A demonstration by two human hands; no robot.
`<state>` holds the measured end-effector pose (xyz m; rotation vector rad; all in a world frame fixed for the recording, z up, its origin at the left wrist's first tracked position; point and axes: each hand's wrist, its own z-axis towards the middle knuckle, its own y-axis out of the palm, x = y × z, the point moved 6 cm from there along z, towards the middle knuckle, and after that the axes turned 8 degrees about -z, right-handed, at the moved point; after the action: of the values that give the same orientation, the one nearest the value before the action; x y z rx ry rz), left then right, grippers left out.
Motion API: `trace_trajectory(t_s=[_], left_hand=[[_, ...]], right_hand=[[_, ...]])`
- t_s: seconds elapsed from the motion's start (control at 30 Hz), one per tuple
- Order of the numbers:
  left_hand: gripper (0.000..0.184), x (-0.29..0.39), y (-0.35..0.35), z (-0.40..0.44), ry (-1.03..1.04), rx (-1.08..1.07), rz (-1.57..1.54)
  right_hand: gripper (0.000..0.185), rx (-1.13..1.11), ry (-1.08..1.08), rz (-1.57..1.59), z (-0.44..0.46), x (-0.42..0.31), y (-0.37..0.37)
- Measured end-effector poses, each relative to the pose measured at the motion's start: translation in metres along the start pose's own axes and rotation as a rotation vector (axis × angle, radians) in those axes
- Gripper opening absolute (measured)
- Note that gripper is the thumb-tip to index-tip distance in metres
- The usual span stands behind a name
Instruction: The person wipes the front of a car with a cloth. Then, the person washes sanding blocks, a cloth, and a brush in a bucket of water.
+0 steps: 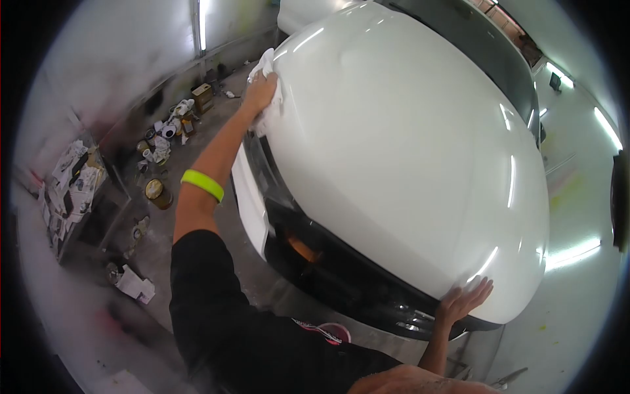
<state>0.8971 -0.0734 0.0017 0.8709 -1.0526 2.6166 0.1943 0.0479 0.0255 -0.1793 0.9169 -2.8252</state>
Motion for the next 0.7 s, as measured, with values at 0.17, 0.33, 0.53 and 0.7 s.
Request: trace_trajectory(t_s=[0.17,0.33,0.53,0.7], left_hand=[[0.051,0.097,-0.031,-0.112,-0.080,0.064,-0.116],[0.066,0.183,-0.023,-0.215,-0.118,0.200,-0.230],[0.069,0.298,0.000,-0.291,0.202,0.064,-0.083],[0.065,0.269,-0.012,-0.247,0.568,-0.346,0.062]], right_hand=[[0.059,0.023,-0.016,0.000,0.004,-0.007,-0.006],[0.059,0.040,0.005,0.015,0.004,-0.004,-0.004],[0.061,0.024,0.069,-0.013,0.008,-0.008,-0.013],[0.062,0.053,0.041,0.048,0.009,-0.006,-0.014]])
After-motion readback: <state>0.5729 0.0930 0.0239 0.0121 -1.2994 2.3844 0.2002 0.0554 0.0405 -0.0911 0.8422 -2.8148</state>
